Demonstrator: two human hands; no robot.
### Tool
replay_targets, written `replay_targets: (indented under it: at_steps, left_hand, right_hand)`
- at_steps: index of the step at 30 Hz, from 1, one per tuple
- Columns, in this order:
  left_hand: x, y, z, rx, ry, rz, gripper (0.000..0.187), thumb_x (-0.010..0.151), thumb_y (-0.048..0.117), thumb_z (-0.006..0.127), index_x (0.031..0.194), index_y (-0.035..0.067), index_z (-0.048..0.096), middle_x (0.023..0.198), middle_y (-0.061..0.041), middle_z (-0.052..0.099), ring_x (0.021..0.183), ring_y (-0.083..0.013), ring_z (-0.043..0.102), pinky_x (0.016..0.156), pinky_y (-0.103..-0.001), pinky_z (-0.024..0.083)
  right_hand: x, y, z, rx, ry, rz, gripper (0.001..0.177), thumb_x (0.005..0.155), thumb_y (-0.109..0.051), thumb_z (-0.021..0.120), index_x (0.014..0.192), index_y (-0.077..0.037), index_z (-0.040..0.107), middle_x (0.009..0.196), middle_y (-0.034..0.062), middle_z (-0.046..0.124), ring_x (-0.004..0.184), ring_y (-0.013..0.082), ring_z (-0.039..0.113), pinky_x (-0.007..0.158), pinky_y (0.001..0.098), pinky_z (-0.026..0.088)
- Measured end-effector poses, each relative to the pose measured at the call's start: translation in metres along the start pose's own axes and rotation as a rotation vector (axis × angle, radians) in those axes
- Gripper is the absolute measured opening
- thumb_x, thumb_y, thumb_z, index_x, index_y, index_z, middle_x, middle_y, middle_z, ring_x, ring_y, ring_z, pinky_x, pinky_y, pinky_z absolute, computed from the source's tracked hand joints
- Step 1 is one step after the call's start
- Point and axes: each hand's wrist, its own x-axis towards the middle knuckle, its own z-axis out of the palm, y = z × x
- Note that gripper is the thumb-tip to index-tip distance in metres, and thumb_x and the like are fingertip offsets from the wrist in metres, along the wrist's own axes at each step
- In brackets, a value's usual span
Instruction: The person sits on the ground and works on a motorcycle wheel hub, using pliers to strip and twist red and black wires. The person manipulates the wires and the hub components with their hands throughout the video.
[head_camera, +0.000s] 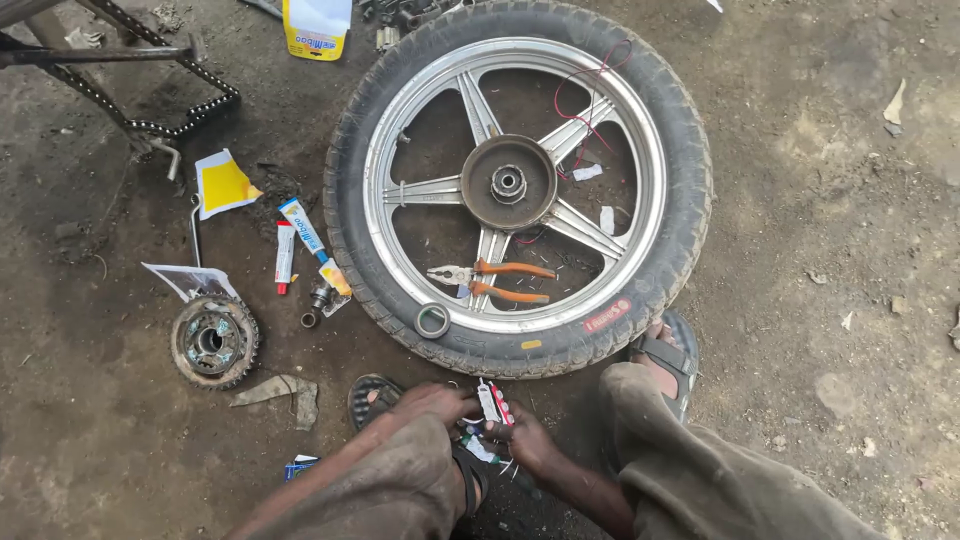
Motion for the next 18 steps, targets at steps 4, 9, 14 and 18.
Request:
replay_targets:
  at_steps: [4,9,14,18]
  left_hand:
    - [0.067,-0.024,0.052,0.161,0.035,0.092,0.029,0.104,0.026,0.049,0.099,0.009,0.071,0.091,-0.011,0.072,0.076,-0.031,0.071,0.057,-0.041,0.054]
    - [0.127,-0.063,0.11,0.051,0.062,0.055,0.038,0.093,0.01,0.059,0.057,0.016,0.051,0.054,0.002,0.045,0.046,-0.0144,0.047,0.041,-0.029,0.039]
    - [0.095,-0.045,0.079,-0.06,0.119,0.019,0.019,0.093,0.027,0.053,0.099,0.018,0.069,0.079,-0.006,0.066,0.066,-0.0258,0.062,0.053,-0.038,0.046]
    - [0.062,-0.009,0.037,-0.133,-0.054,-0.11,0.048,0.107,0.06,0.037,0.119,0.021,0.061,0.101,-0.008,0.067,0.086,-0.025,0.064,0.069,-0.036,0.053]
  right_hand:
    - [0.005,0.002,-0.001,0.048,-0.001,0.067,0.093,0.091,-0.002,0.066,0.163,-0.011,0.007,0.148,0.0261,0.058,0.092,0.0306,0.074,0.068,0.0372,0.061]
    - [0.007,0.003,-0.012,0.008,-0.024,0.011,0.048,0.093,0.005,0.065,0.137,-0.005,0.049,0.102,0.0218,0.074,0.082,0.031,0.075,0.061,0.0329,0.058]
    - [-0.012,0.017,-0.039,-0.219,-0.071,-0.104,0.023,0.093,0.001,0.066,0.115,-0.004,0.059,0.093,0.0159,0.077,0.07,0.021,0.068,0.052,0.0278,0.049]
    - [-0.062,0.005,-0.074,-0.552,-0.155,-0.049,0.063,0.087,-0.021,0.072,0.142,-0.015,0.042,0.117,0.0085,0.06,0.07,0.0148,0.064,0.057,0.0269,0.049]
